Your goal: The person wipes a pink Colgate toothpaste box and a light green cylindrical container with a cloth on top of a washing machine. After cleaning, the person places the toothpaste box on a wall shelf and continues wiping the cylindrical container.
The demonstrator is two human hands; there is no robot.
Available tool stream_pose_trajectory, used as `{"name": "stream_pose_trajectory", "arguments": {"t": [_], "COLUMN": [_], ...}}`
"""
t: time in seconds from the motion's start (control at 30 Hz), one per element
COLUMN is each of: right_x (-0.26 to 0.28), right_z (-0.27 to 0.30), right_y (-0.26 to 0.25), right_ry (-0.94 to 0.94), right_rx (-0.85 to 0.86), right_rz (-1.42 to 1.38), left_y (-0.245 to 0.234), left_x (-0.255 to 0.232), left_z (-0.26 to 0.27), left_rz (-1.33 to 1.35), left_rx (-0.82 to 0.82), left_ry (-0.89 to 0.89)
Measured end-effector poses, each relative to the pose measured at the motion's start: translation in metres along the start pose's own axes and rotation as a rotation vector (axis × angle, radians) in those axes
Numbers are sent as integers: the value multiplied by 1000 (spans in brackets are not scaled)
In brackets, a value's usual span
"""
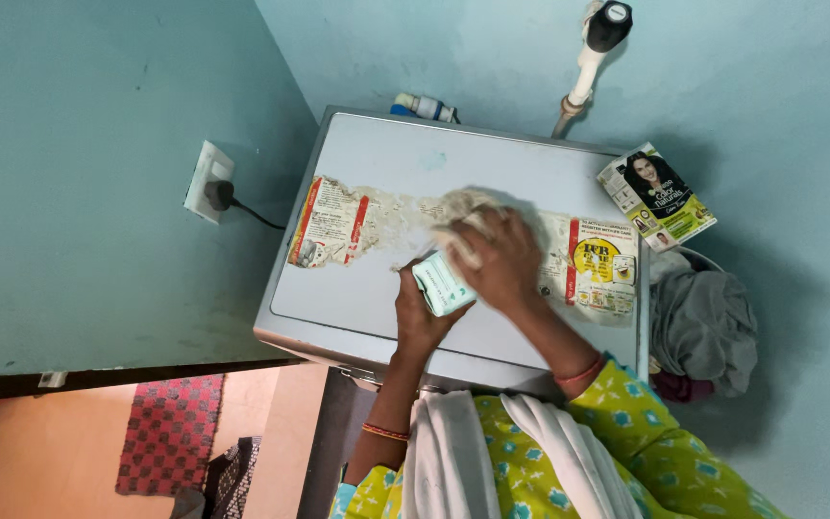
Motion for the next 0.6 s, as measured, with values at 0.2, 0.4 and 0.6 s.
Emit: {"name": "stream_pose_trajectory", "arguments": {"t": [0.2, 0.4, 0.6], "right_x": [1, 90, 24], "right_z": [6, 25, 8], "right_y": [-4, 1, 0], "right_ry": [34, -296, -60], "right_rx": [6, -89, -26], "right_rz": [70, -35, 12], "left_y": [2, 9, -1], "left_x": [6, 25, 23], "left_z": [-1, 23, 3], "left_rz": [24, -523, -45], "left_rx": [41, -54, -26], "left_ry": [-48, 610, 29]}}
Point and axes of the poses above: each hand's wrist, its own z-axis away from the middle knuckle, its own y-axis out of the palm, x = y × z, the point moved 8 cm from there along -z, towards the middle knuckle, and after that the axes turned 15 degrees about -x, right-handed, at the moved point
